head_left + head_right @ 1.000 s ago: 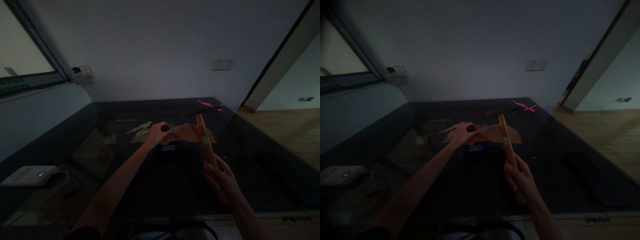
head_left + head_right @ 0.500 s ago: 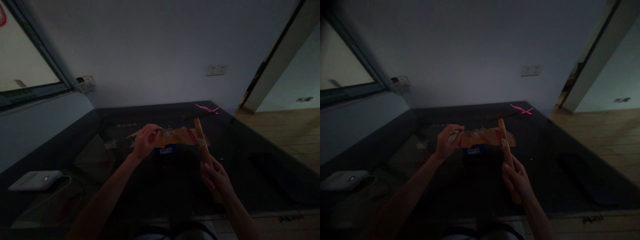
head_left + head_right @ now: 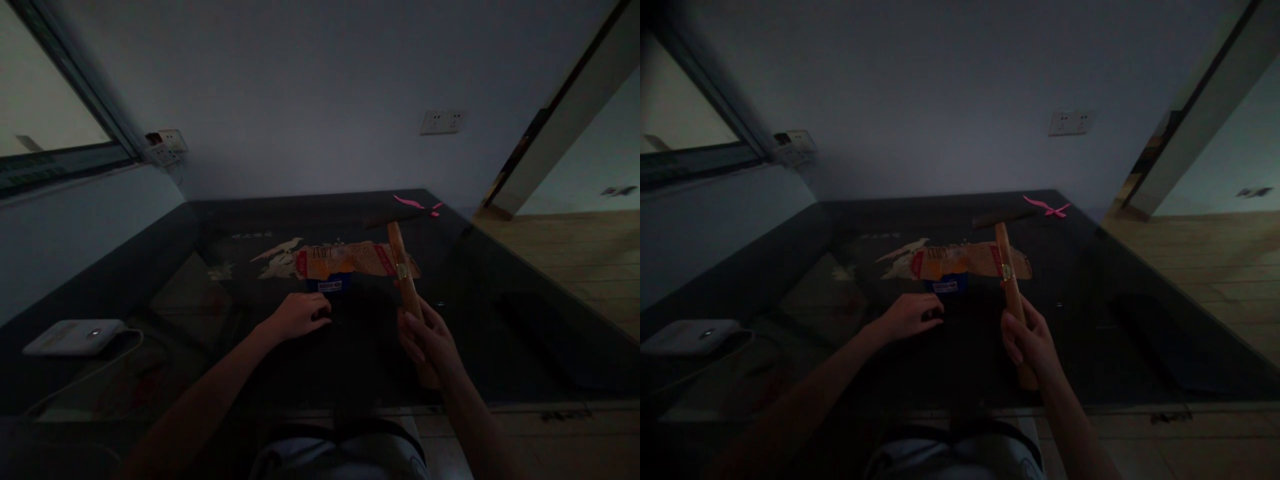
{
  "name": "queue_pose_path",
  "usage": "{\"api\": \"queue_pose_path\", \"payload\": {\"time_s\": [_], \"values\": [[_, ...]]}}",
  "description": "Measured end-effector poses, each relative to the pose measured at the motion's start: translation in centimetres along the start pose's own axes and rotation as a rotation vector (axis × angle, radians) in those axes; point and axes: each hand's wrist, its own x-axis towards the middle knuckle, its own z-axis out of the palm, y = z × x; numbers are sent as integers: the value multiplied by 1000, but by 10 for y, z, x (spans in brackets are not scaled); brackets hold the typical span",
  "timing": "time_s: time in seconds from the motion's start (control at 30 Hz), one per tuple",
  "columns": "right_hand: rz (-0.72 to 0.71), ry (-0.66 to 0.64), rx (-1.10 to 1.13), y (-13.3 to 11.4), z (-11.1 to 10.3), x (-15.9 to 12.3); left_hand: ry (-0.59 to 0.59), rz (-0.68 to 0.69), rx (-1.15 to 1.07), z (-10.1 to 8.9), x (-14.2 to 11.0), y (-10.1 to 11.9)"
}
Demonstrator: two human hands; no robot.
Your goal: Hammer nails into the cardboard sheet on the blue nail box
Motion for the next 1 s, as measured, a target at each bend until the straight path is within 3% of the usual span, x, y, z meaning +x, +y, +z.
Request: {"api": "queue_pose_path", "payload": {"time_s": [0.4,0.7,1.0], "values": [[13,33,-18,-1,3,1,-78,35,62,1,2,-2],[23,20,-44,-1,3,-1,33,-129,-496,-2,2,-1],[32,13,-34,-2,5,-3,201,-196,-666,-1,6,2]]}}
